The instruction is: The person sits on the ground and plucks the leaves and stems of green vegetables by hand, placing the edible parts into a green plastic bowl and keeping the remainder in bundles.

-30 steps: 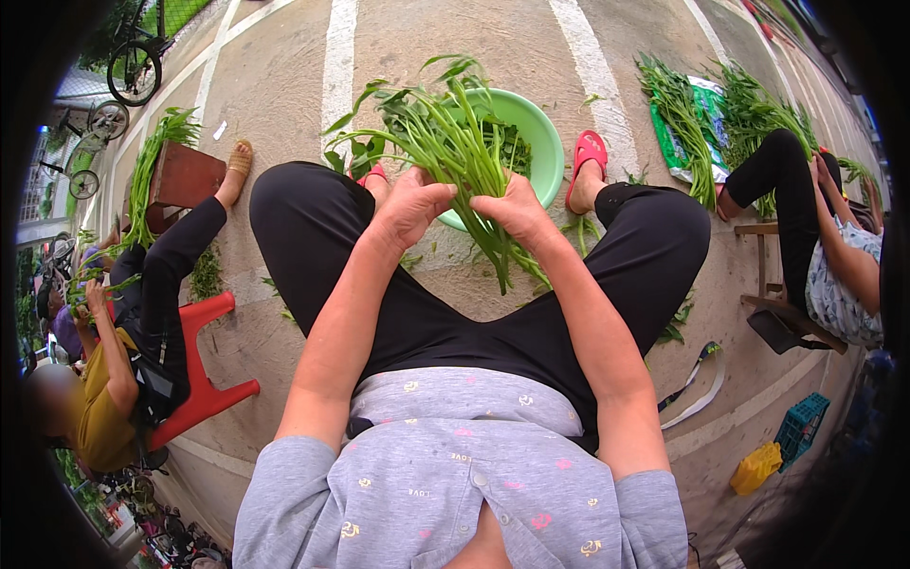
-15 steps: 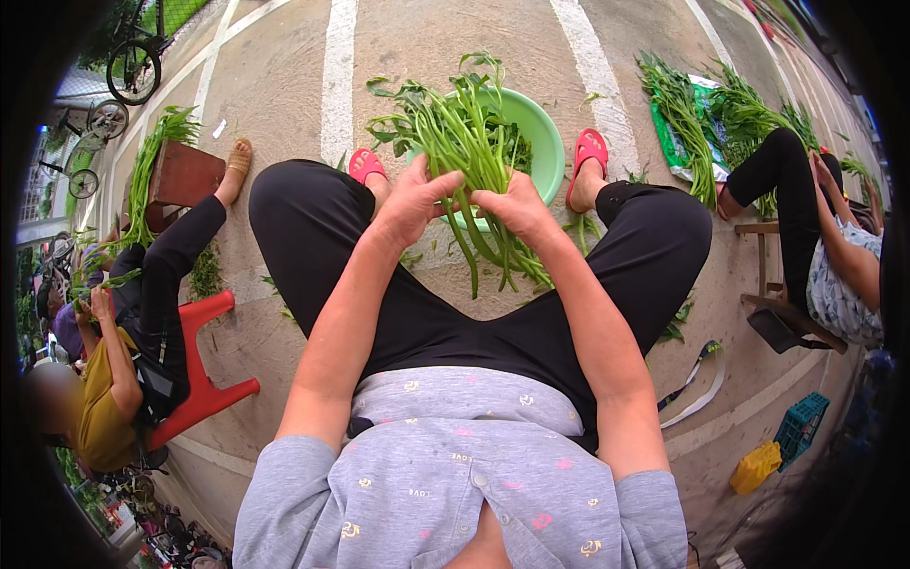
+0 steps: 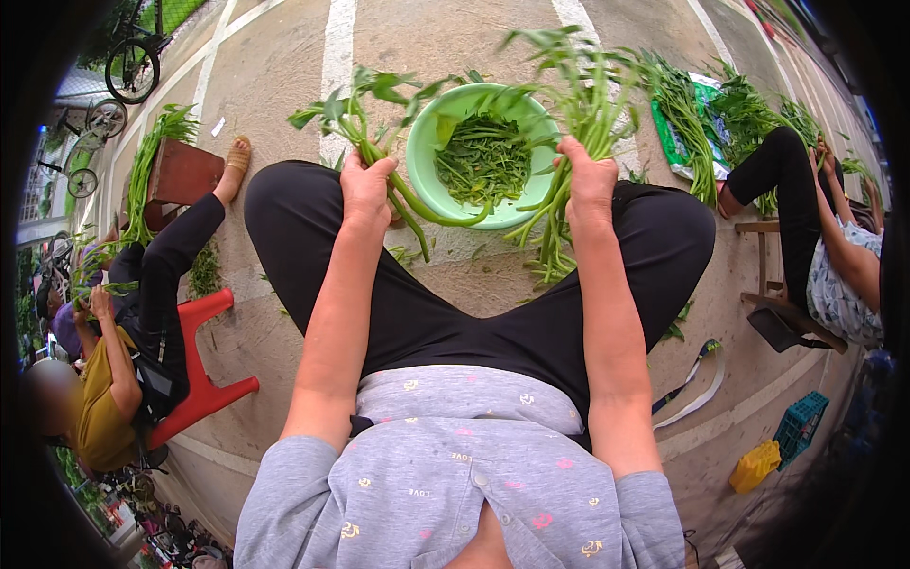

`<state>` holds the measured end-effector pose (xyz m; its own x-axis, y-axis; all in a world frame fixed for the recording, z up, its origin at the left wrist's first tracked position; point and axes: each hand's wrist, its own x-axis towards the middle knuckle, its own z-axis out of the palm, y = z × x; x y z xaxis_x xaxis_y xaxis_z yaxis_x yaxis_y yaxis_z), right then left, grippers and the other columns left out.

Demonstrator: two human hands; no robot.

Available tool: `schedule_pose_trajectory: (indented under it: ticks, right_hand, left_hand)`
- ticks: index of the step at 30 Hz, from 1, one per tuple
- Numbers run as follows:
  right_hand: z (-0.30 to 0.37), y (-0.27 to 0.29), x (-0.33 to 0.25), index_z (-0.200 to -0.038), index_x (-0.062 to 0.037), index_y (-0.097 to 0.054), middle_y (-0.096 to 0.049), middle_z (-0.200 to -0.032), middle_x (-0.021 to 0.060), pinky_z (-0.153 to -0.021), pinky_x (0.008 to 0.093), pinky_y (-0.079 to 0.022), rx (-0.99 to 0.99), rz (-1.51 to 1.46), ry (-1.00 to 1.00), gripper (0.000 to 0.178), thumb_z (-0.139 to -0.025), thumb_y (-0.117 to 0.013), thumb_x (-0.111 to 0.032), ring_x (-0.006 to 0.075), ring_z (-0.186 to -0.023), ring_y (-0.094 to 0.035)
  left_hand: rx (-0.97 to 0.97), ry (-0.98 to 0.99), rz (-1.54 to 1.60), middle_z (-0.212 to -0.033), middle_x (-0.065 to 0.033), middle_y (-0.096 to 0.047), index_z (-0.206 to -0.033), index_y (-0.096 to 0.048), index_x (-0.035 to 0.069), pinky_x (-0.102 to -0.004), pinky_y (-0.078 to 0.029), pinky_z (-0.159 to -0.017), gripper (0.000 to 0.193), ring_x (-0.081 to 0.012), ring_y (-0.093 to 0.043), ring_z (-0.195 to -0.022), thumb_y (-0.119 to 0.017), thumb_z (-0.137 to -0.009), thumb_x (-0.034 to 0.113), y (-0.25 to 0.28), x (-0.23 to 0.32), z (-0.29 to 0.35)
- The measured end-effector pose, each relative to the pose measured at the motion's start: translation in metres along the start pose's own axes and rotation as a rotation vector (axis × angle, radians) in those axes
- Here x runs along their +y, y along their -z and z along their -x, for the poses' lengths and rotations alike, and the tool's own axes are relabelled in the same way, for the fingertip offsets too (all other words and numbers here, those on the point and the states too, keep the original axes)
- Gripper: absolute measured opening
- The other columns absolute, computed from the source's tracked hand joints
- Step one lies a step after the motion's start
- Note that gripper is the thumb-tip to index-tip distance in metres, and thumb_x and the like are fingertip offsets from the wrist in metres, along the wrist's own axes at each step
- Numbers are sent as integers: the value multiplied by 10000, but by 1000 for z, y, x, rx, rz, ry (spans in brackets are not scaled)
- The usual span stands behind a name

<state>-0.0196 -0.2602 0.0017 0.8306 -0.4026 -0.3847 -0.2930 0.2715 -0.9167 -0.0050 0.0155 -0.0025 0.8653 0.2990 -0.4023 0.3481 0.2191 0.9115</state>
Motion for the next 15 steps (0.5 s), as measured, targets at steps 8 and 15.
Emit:
schedule_pose_trajectory:
  ticks: [8, 15]
  right_hand:
    - [15, -10, 0, -775, -20, -605, -583, -627, 42, -467, 245, -417, -100, 99, 89, 103, -708, -668, -67, 112, -504, -526]
    - [44, -48, 30, -900, -20, -594, -599, -736, 1, -529, 216, -432, -542, 109, 26, 204, -702, -626, -51, 65, -598, -529]
  left_hand:
    - [-199, 111, 56, -935, -58, -536, -1104, -435, 32, -323, -507, -683, 354, -186, -586, -810, -585, -783, 13, -16, 1, 15]
    - [-487, 154, 13, -1007, -96, -567, -1148, -447, -6, -328, -499, -780, 387, -201, -590, -880, -586, -789, 27, -30, -4, 30]
